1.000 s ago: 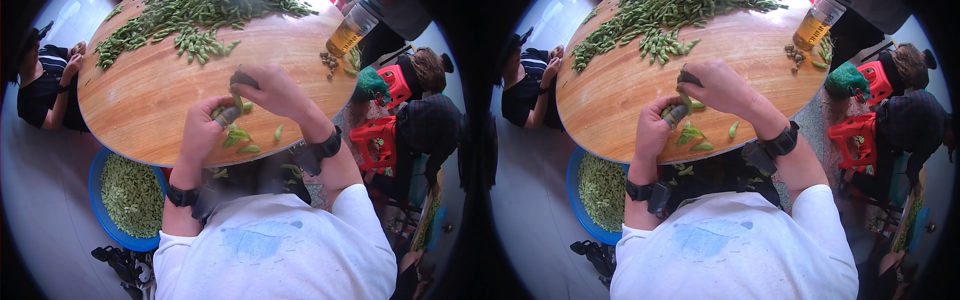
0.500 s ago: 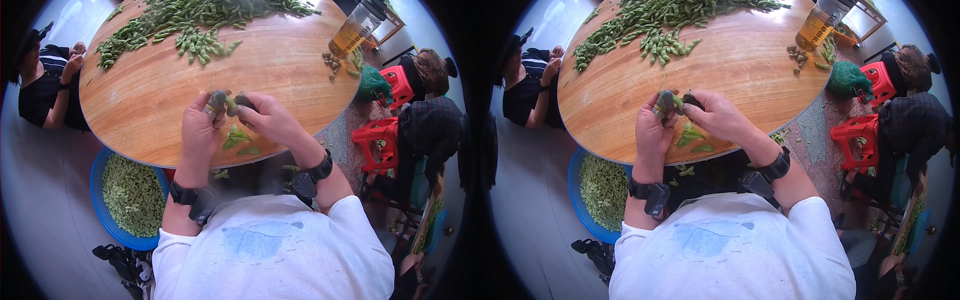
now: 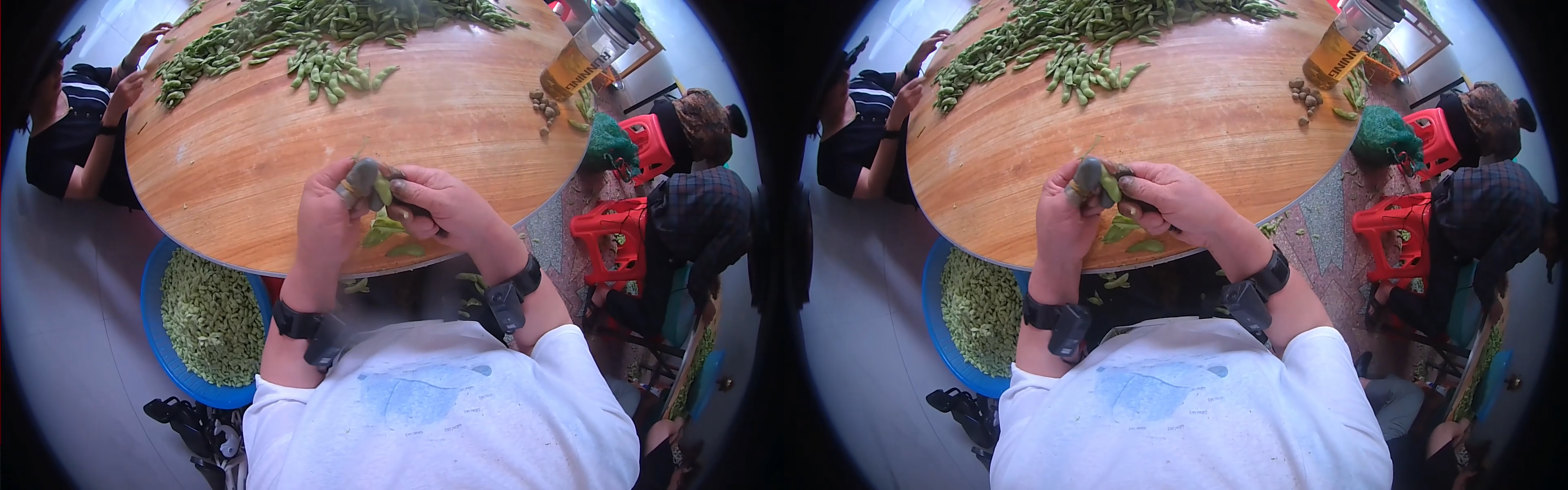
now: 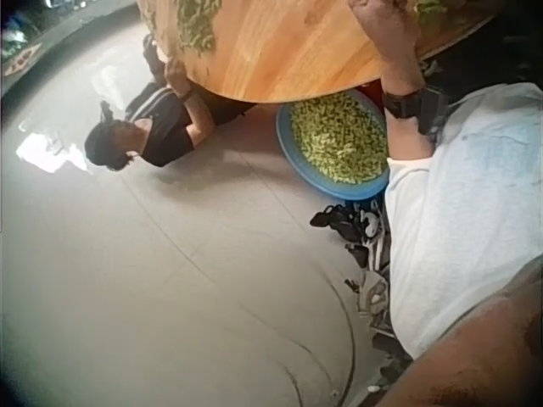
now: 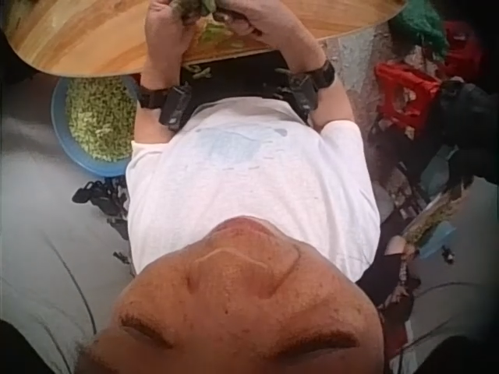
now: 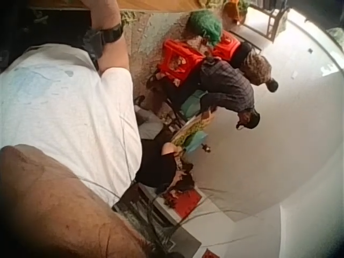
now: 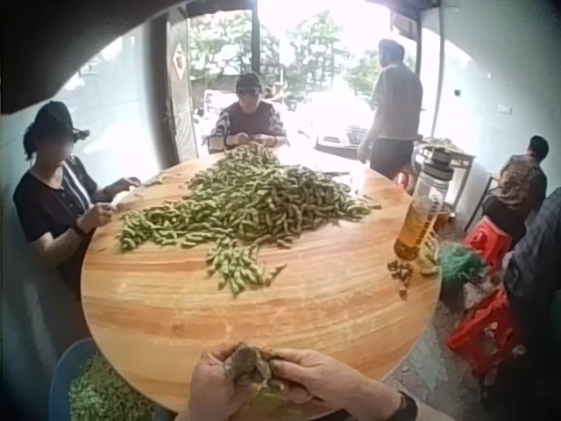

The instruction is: The person is peeling edamame beans from their pods by hand and placing them in a bin.

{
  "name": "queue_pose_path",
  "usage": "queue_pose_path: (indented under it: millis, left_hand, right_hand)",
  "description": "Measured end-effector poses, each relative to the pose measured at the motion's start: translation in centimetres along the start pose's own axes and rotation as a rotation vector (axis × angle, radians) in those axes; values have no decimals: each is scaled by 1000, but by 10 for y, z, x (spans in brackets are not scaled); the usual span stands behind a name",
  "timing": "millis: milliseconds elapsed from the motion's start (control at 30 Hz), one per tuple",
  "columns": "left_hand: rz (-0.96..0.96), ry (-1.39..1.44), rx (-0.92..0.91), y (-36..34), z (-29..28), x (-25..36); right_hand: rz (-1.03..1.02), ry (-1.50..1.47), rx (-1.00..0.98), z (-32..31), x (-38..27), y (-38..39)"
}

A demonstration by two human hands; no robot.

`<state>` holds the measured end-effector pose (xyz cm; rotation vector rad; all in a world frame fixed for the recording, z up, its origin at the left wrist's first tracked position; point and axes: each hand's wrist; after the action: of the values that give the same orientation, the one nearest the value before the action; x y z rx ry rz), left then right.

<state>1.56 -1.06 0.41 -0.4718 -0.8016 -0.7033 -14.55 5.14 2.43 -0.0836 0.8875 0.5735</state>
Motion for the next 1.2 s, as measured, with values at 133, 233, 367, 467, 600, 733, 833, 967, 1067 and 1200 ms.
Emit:
queue_pose_path:
  millis: [133,233,367,467,600,733,833,967,1067,1200]
  left_hand:
    - [-23,211,-138,0,-7,1]
    - [32,146,80,-6,2,-7]
    - [96,-145,197,-6,-2,-9]
    - [70,-19,227,-8,2,-8]
    - [104,-32,223,-7,-6,-15]
    - [250,-732,107,-10,-1,-20]
    - [105,-913,234,-6,15,-5]
    - [108,-994,226,-4,24,-2]
    - [107,-1010,227,-3,25,-1]
    - [385,-1080,-49,-4,11,1]
  right_hand:
    - [-19,-139,-49,0,0,0]
    - [-244,840,294,-4,12,-14]
    - [-338,1305,473,3,4,-22]
    - [-245,941,469,-7,2,-26]
    - [-222,1155,485,-6,0,-25]
    - [-367,1108,510,-8,-9,-24]
    - [-200,862,372,-14,-19,-16]
    - [-249,736,248,-23,-10,-19]
    - [-285,859,279,-24,-7,-16]
    - [-165,-41,54,-14,-11,-1]
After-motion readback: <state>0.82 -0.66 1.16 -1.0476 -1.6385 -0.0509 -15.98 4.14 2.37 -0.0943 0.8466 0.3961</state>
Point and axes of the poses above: each hand's wrist, its own y-axis away from the middle knuckle, its own z-axis out of the palm, x = y × z, and after that the axes turned 12 degrees about -x, right-handed
